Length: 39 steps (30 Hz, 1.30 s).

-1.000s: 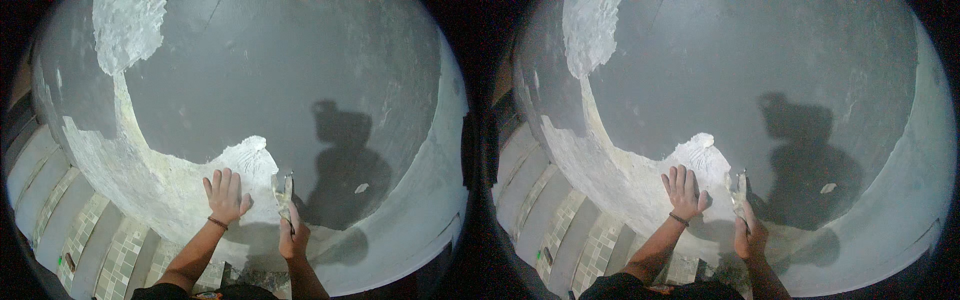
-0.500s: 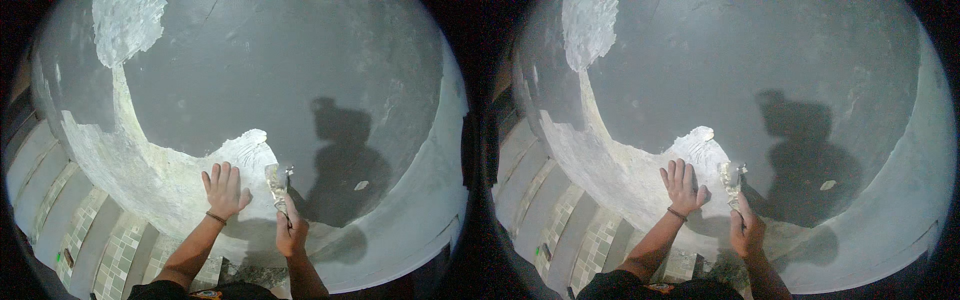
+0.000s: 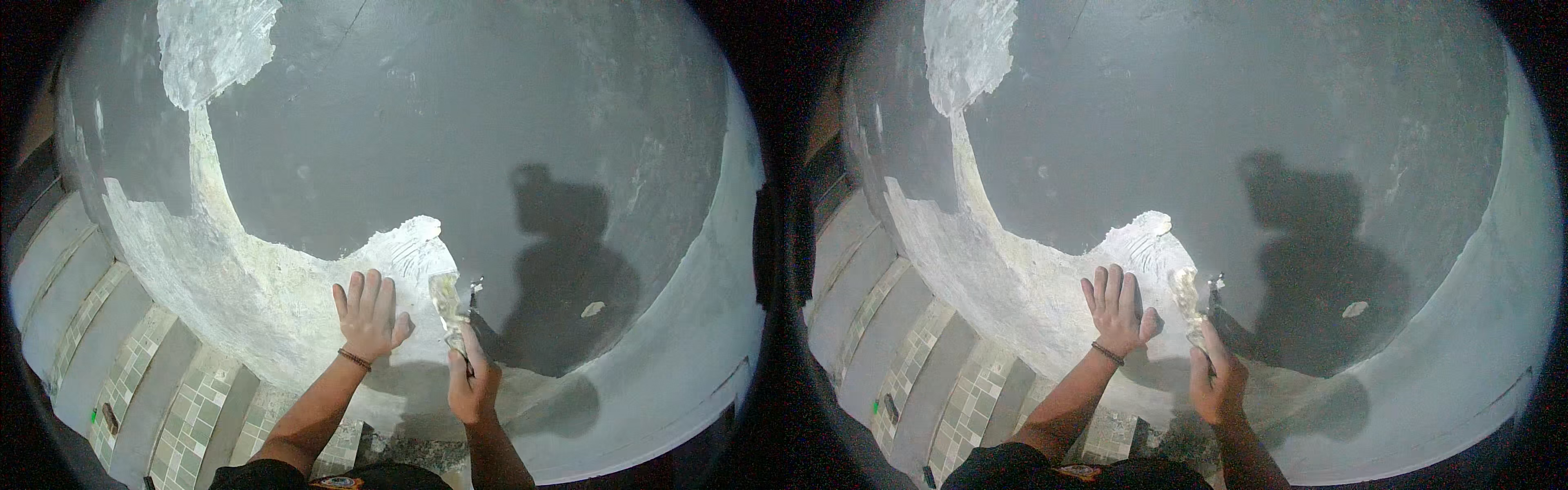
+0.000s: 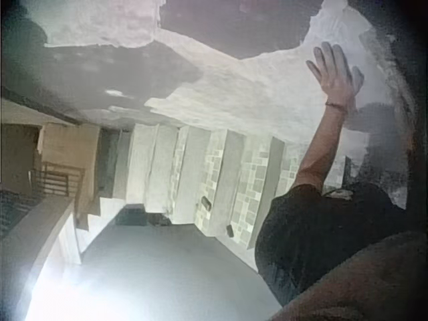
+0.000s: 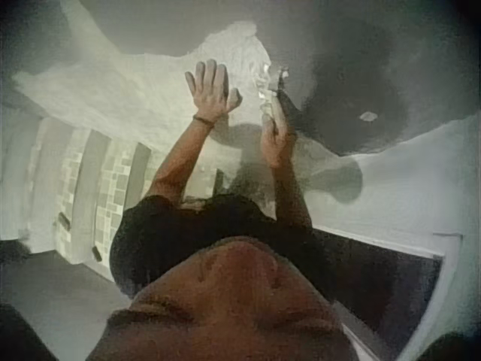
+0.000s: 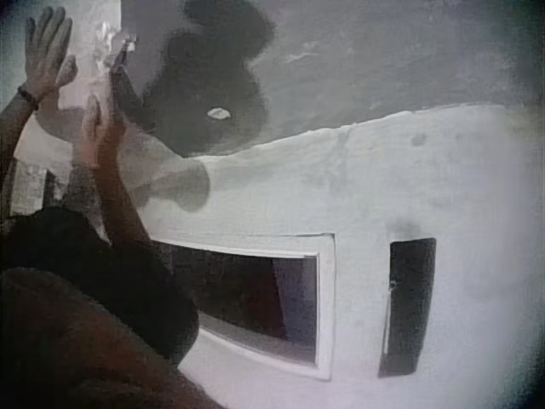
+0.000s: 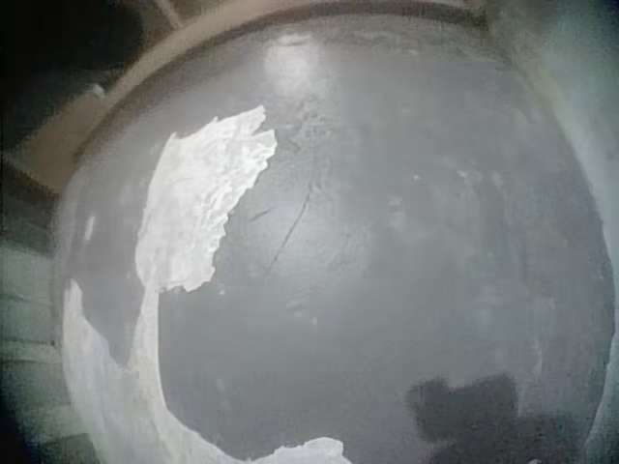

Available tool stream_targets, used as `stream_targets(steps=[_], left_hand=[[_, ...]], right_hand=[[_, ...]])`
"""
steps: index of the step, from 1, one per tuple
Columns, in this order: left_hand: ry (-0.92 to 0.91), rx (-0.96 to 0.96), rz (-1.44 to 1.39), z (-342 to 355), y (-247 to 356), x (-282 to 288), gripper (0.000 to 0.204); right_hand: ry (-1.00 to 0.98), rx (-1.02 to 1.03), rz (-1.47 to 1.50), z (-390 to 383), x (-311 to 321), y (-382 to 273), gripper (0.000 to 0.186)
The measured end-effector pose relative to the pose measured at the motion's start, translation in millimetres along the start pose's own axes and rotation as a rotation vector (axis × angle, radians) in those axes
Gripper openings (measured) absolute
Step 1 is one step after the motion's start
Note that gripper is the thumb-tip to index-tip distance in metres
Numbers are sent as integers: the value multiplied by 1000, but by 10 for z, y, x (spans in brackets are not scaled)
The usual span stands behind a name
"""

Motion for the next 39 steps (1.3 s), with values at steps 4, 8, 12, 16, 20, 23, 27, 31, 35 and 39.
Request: stream_targets(steps=[4,8,12,16,20,23,27,31,35,39], left_hand=[[-53,36,-9,15,-14,-18,63],[21,6,-8,30,13,12,62],[0,4,0,19,4,-1,66],[-51,27,-9,-2,-13,-30,64],[13,3,-7,15,3,0,63],[21,44,57,30,-12,12,55],[58,-22,23,43,32,36,65],[79,15,6,44,10,48,58],[57,-23,6,37,11,12,65],[93,-34,17,33,11,30,66]], right_hand=[[42,43,0,11,6,-25,42],[42,63,-21,21,-12,-28,43],[16,-6,-6,11,1,16,46],[-14,-225,62,-31,22,157,48],[-50,-195,-50,-28,47,162,50],[-22,-190,12,-24,71,179,50],[12,-172,-2,-35,71,197,50],[25,-229,28,-95,89,231,49],[13,-215,-26,-100,102,243,48],[50,-190,41,-145,103,264,46]])
Point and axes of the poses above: each hand's wrist, its own z-axis towards the middle knuckle, its own x-axis out of the back of the hand, y = z × x, the point moved 6 cm from there along z, towards the middle knuckle, and after that the axes turned 3 degrees about z, right-handed, at the moved point
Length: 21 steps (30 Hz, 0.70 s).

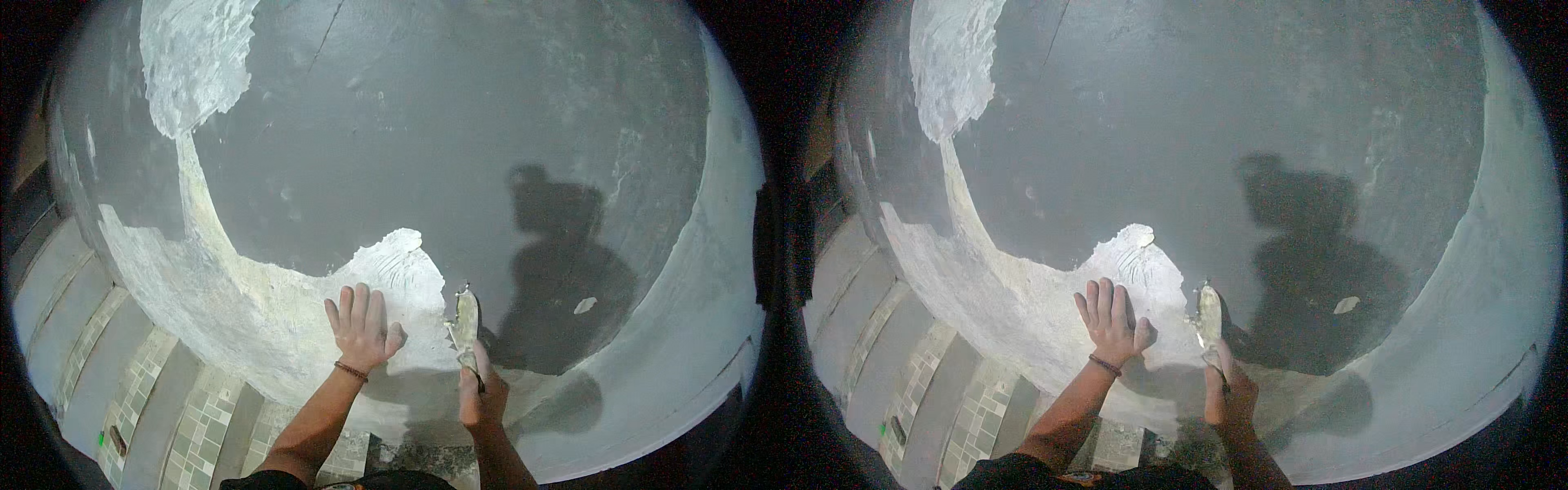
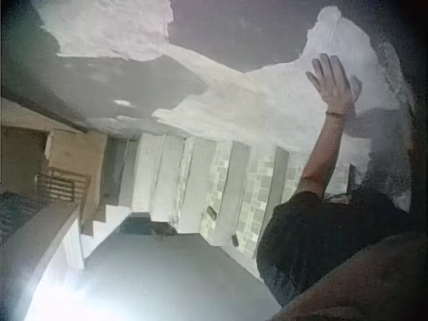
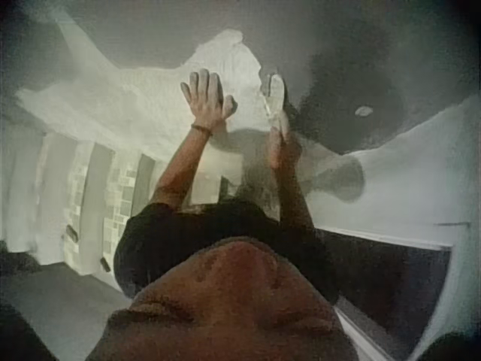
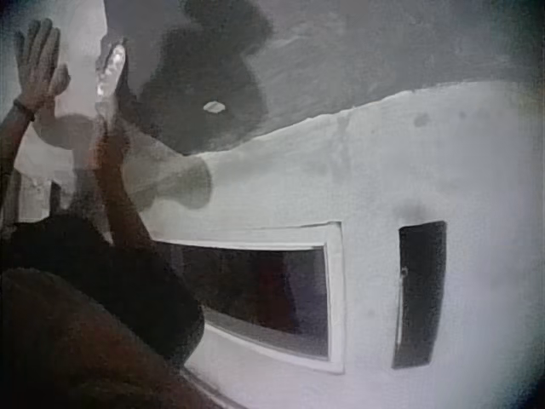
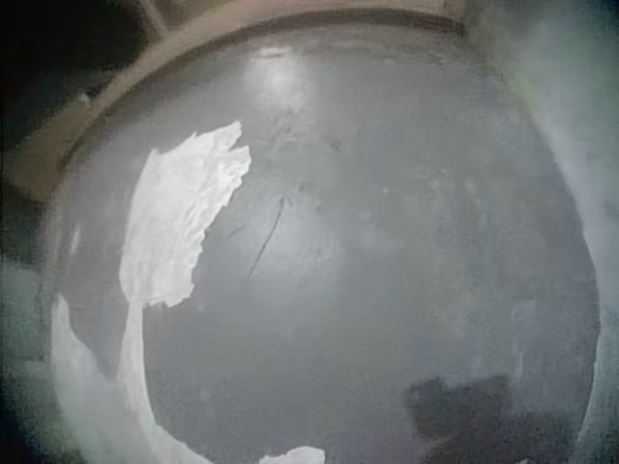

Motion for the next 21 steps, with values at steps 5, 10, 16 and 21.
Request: stream_targets(steps=[5,10,16,21], left_hand=[[-73,71,11,-1,-8,-41,55],[-10,48,33,-2,14,-29,59],[-28,49,11,-53,-25,-70,63],[-21,42,1,-68,-32,-72,64]], right_hand=[[30,30,55,-49,-1,100,44],[59,110,72,-80,53,146,41],[52,92,120,-92,89,177,42],[61,136,27,-28,97,128,43]])
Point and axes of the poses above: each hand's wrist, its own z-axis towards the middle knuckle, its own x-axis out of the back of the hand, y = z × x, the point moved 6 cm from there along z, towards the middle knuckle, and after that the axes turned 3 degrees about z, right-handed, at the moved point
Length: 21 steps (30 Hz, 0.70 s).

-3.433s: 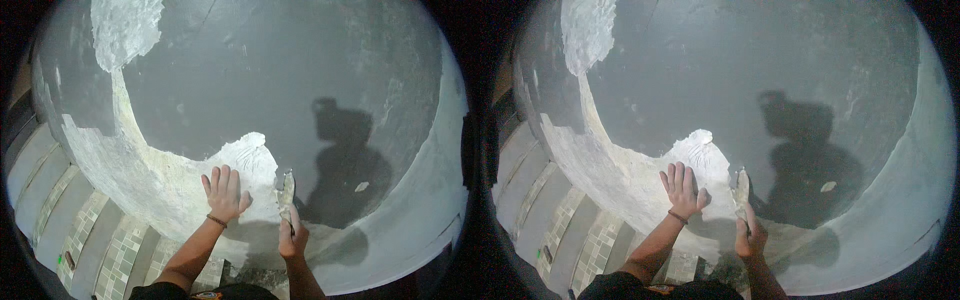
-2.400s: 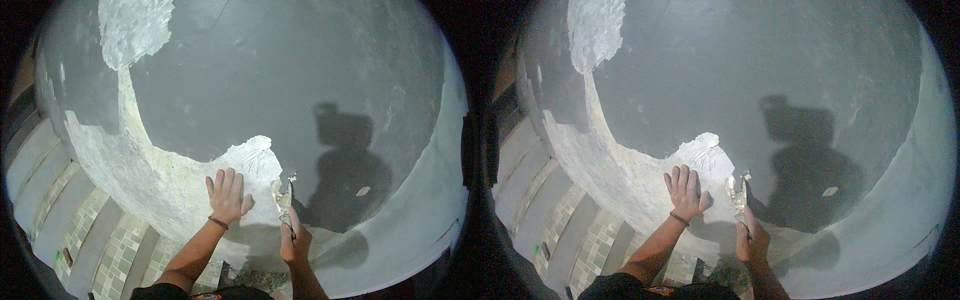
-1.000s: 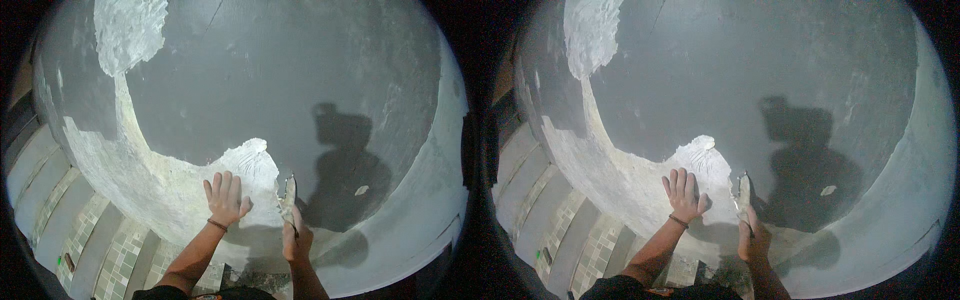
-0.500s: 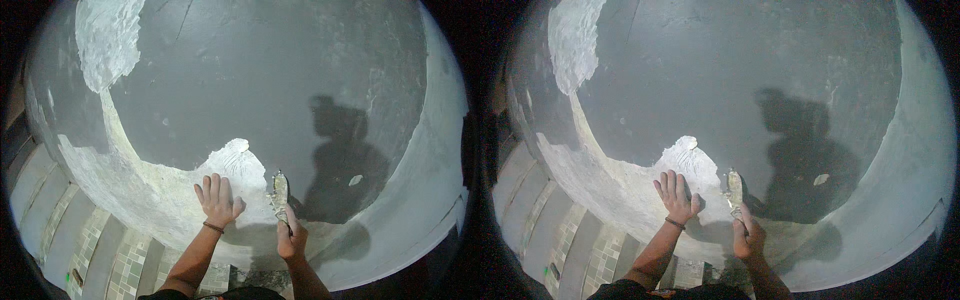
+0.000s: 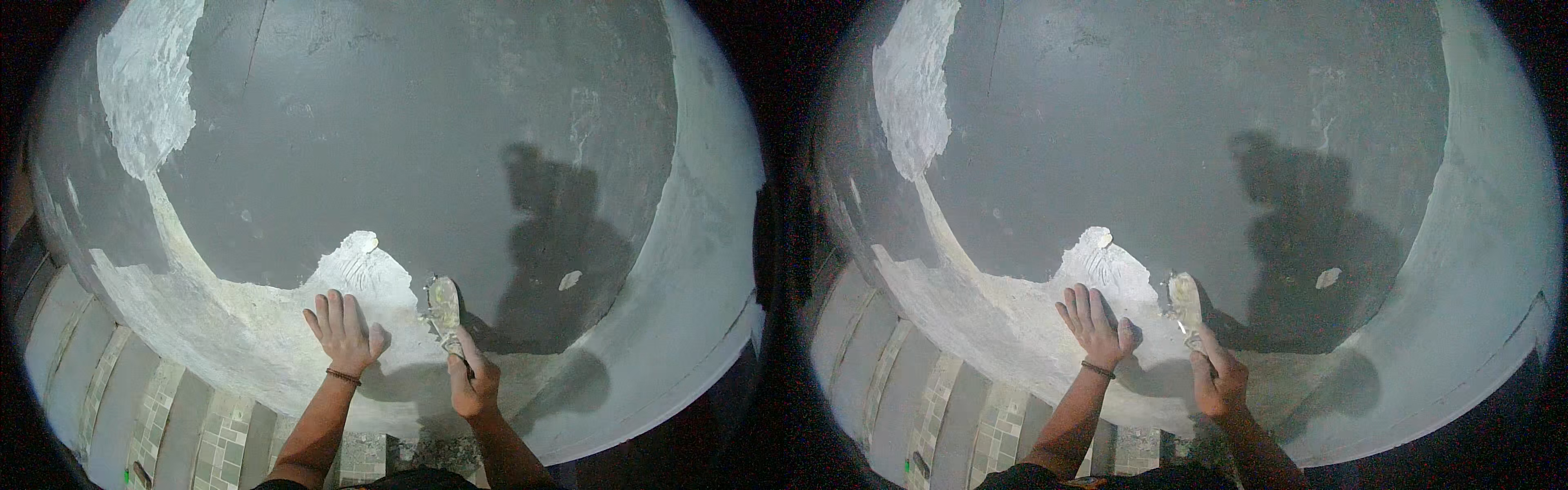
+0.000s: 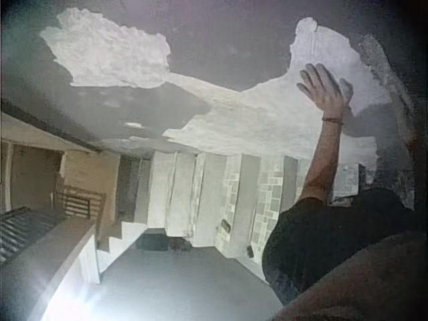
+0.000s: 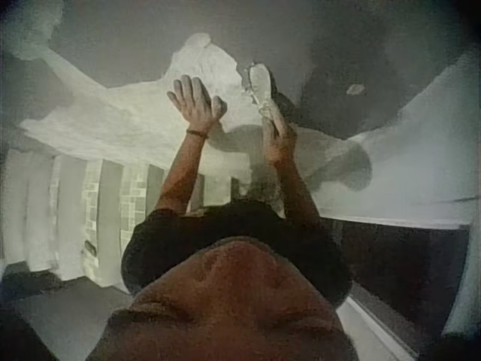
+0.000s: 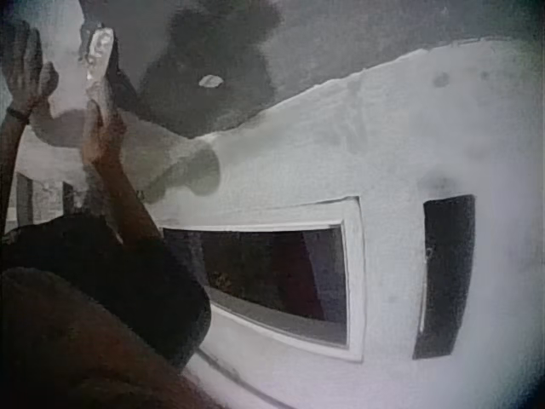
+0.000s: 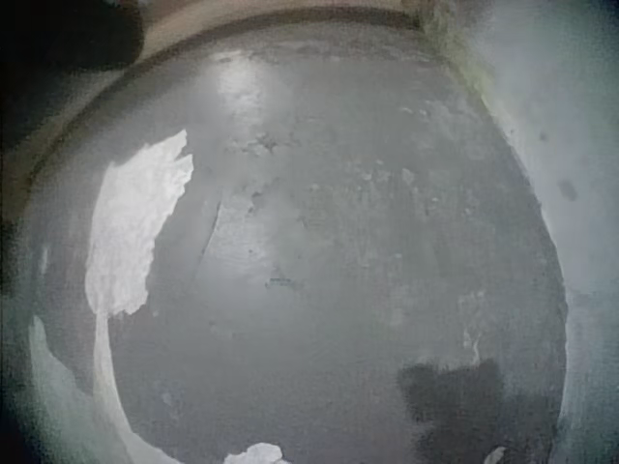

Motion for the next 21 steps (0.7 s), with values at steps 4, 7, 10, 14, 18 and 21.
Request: stream_targets(steps=[4,7,10,14,18,21], left_hand=[[-7,-10,-7,8,15,19,65],[-16,-2,-10,1,11,22,65],[-23,-11,-3,7,16,15,65],[-10,-6,4,5,16,12,65],[-25,-16,6,-2,21,21,66],[-32,-26,9,7,27,16,70]], right_hand=[[11,39,38,3,20,-118,44],[-44,-84,11,12,27,-131,44],[-88,-114,9,18,70,-205,44],[-83,-197,64,-7,85,-239,45],[-76,-109,51,28,48,-289,46],[-79,-59,40,49,86,-272,47]])
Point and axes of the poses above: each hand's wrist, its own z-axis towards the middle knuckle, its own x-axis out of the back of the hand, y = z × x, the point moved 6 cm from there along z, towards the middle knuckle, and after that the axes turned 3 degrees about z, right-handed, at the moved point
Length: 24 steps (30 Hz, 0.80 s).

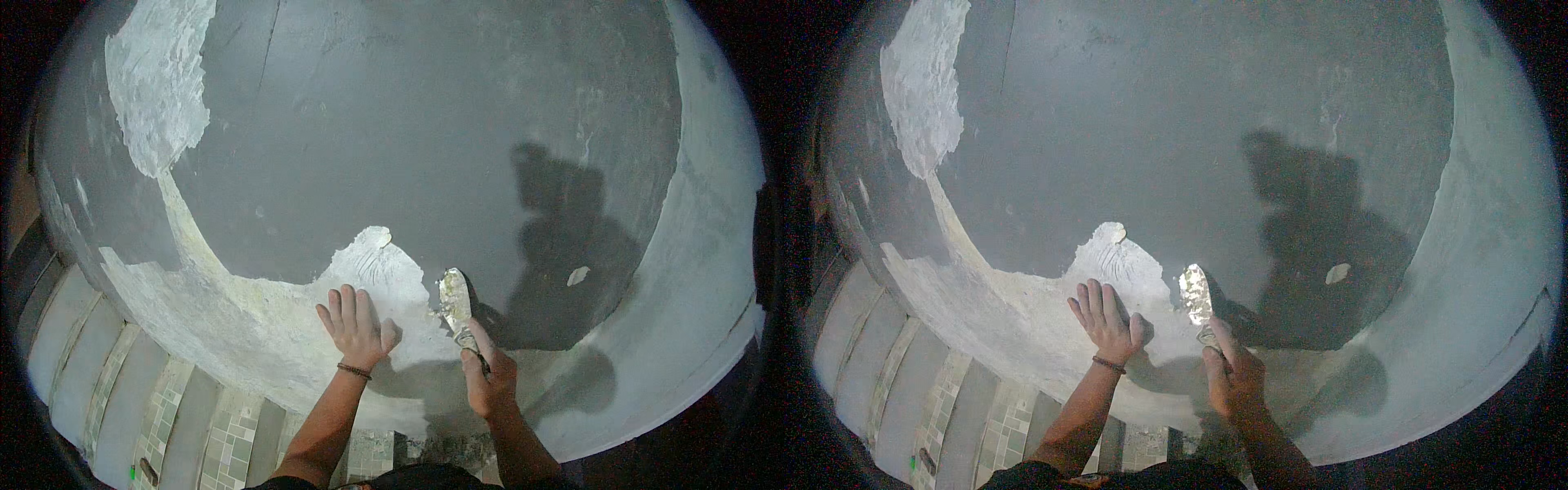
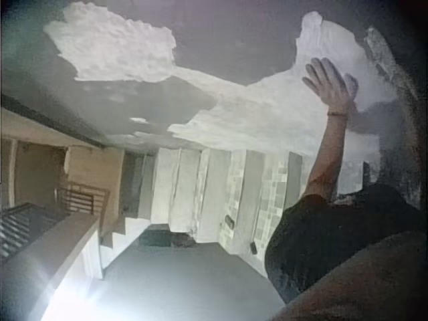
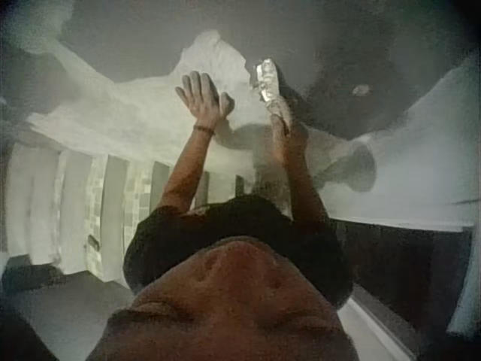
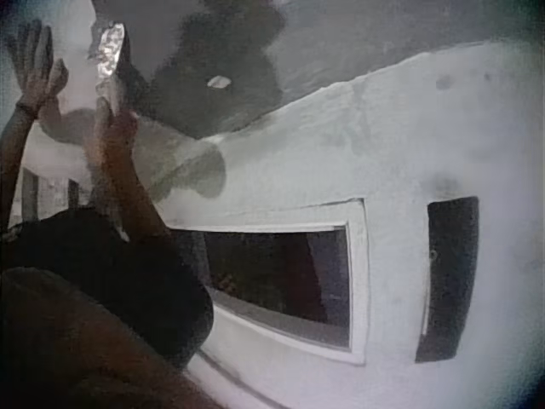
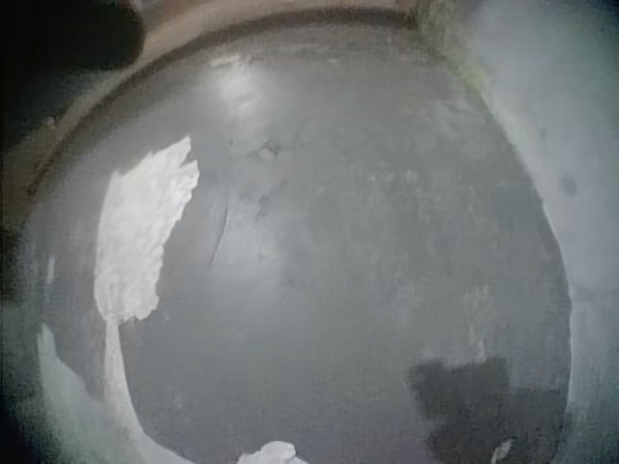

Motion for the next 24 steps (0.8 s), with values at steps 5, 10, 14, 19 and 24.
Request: stream_targets(steps=[5,10,14,19,24], left_hand=[[1,11,-10,43,18,14,68],[-268,109,-120,88,-14,88,72],[-303,124,-302,182,24,285,73],[-389,125,-349,259,43,429,72],[-332,158,-489,351,-2,674,68]], right_hand=[[21,-79,-18,-112,29,102,48],[103,2,-43,-288,6,37,57],[111,-50,-66,-395,23,39,64],[176,-40,40,-519,-37,-39,67],[188,-176,94,-564,-131,-65,61]])
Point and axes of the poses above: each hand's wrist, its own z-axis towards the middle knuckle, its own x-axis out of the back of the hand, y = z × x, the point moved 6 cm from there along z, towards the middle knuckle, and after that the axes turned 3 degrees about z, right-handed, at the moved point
